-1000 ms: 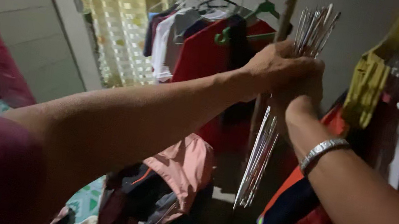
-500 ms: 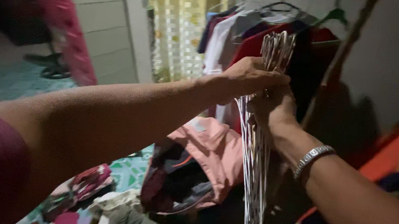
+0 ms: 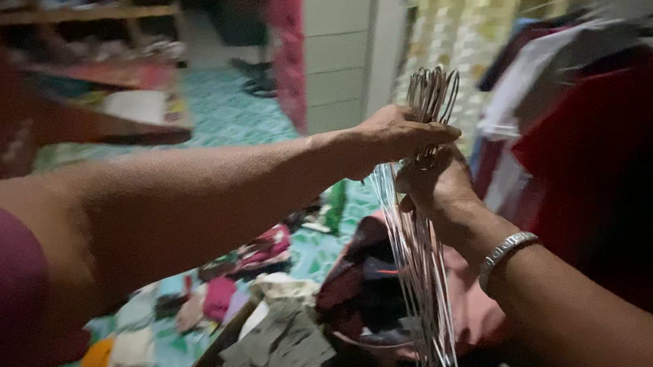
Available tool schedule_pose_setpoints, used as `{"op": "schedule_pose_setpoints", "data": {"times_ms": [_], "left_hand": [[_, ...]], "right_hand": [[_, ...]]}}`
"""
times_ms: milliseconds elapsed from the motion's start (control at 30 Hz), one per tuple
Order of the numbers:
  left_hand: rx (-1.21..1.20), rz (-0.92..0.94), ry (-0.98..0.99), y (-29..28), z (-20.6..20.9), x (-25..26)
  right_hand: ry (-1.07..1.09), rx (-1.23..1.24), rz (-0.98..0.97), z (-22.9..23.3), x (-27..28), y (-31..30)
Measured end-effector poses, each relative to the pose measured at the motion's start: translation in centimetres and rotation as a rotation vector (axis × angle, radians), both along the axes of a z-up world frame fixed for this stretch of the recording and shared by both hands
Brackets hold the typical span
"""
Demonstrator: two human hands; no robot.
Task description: The person packs clothes into a bag, hangs garments onto hangers on a line, and collects wire hangers from the line by hand.
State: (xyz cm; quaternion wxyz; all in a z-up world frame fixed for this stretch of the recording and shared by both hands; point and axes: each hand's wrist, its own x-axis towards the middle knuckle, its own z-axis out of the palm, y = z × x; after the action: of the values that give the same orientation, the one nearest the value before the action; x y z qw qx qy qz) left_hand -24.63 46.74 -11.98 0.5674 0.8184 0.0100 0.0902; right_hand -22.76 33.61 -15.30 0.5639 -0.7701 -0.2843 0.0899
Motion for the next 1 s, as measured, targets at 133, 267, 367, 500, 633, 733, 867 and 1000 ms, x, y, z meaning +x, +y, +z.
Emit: {"op": "schedule_pose_setpoints", "data": {"times_ms": [133, 267, 367, 500, 633, 733, 867, 1000], "left_hand": [[-0.069, 0.046, -0.011, 3.1, -2.4, -1.9], [-0.047, 0.153, 0.037, 5.2, -4.3, -3.9], [0.035, 0.154, 0.023, 6.1, -5.2, -5.4], [0.067, 0.272, 0.056, 7.8, -6.3, -6.7], [-0.047, 0.187, 0.025, 10.4, -8.6, -8.1], [-0.046, 0.183, 0.067, 11.9, -9.9, -9.6], [-0.016, 0.202, 0.12, 13.7, -11.1, -11.7], [-0.032, 0.181, 0.077, 15.3, -13.1, -13.3]], "right_hand": [[0.019, -0.031, 0.09, -1.9, -1.0, 2.3], [0.045, 0.01, 0.218, -5.2, -1.0, 5.1], [-0.171, -0.1, 0.301, -6.7, -0.5, 6.6], [-0.043, -0.115, 0.213, -7.4, -2.8, 8.0], [0.07, -0.038, 0.162, -8.2, -5.9, 10.2], [-0.088, -0.279, 0.151, -9.4, -7.2, 11.5], [0.032, -0.114, 0.169, -11.2, -9.4, 13.1], [0.138, -0.022, 0.142, -12.9, -11.2, 14.5]]}}
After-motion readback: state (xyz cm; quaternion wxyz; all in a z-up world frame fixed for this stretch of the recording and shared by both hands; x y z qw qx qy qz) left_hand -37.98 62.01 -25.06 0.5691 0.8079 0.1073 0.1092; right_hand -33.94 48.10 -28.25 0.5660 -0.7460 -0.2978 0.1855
